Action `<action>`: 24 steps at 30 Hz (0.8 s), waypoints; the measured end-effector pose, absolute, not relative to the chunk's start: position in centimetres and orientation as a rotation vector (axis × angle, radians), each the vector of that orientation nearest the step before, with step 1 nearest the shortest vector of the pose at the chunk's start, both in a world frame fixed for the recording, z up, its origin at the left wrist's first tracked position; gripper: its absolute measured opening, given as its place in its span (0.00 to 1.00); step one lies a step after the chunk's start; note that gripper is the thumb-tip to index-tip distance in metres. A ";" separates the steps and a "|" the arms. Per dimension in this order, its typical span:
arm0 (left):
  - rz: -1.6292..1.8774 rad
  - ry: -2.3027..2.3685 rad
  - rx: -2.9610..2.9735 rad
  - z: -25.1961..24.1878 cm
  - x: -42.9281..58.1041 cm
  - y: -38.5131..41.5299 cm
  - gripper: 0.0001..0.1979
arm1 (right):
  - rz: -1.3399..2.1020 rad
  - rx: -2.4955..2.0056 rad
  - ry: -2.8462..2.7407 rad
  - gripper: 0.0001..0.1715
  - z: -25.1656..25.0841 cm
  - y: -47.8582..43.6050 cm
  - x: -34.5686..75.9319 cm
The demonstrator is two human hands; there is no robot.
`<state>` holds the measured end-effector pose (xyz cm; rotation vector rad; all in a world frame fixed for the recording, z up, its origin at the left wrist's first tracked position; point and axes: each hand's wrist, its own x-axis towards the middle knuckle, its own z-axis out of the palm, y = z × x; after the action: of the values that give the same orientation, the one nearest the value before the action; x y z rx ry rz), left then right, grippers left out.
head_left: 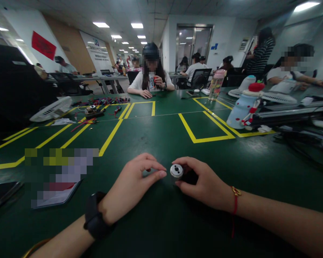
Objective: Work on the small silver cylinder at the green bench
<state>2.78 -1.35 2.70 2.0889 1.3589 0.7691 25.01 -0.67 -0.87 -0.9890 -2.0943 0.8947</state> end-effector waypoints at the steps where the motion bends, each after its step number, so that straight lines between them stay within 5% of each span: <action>1: 0.716 1.367 2.111 2.1 2.9 -1.5 0.06 | 0.905 -0.990 -2.091 0.23 -0.9 -0.7 25.0; 6: 0.666 1.427 2.228 -0.1 4.2 -2.2 0.06 | 0.900 -1.024 -2.093 0.31 -0.7 -0.6 25.1; 16: 0.712 1.396 2.194 0.3 4.5 -2.0 0.06 | 0.854 -1.039 -2.114 0.23 0.0 -1.0 24.8; 24: 0.699 1.483 1.951 1.6 -2.2 -3.5 0.14 | 0.372 -1.560 -1.922 0.32 1.2 1.1 35.7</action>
<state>-2.25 -3.53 1.57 1.9505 1.4829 0.6988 35.71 1.10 1.22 -1.5595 -1.9216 0.3720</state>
